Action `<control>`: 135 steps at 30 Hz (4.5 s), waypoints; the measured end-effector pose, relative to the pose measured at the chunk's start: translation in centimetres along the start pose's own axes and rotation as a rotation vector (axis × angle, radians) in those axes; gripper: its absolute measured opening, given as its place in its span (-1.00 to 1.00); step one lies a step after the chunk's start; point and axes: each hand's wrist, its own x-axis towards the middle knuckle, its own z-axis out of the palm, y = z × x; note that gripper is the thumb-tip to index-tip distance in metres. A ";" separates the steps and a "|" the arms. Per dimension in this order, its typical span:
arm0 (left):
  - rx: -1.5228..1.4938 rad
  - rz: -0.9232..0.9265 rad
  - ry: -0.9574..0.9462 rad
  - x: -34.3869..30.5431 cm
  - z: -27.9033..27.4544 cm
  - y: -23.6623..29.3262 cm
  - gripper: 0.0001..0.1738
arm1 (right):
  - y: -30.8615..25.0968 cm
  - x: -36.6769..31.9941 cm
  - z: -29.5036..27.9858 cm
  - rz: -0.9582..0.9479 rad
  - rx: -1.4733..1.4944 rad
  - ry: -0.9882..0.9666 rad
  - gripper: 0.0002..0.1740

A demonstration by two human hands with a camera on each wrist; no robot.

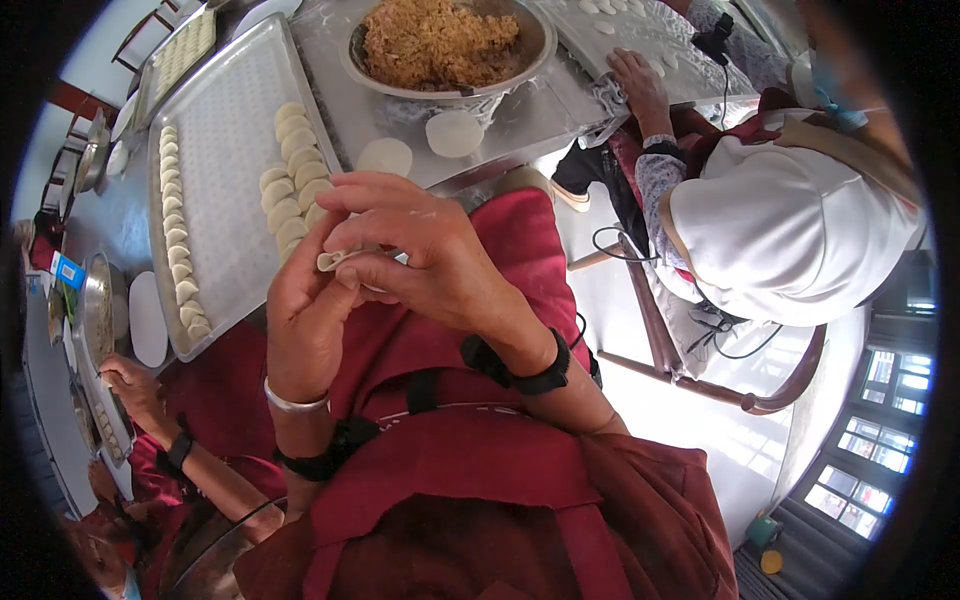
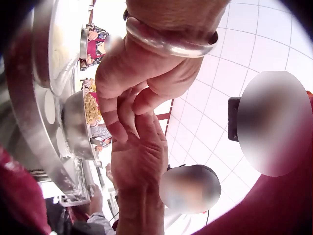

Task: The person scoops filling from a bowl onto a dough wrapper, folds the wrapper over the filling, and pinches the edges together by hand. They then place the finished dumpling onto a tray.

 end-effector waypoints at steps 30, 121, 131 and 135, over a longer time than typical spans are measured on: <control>0.049 0.061 0.035 0.1 1.1 0.0 -0.49 | 0.5 -0.1 -0.4 -0.038 0.199 -0.015 -0.79; -0.670 -0.163 -0.163 -0.2 -1.1 -1.4 -0.41 | -0.1 -0.5 -0.7 -0.119 -0.034 -0.064 -0.87; -0.326 0.081 0.056 -0.9 1.1 -1.5 -0.46 | -0.8 -0.6 0.8 -0.072 -0.026 0.230 -0.80; -0.219 0.111 0.067 -1.1 0.8 -2.4 -0.48 | -0.6 -0.7 0.6 -0.139 -0.098 0.191 -0.80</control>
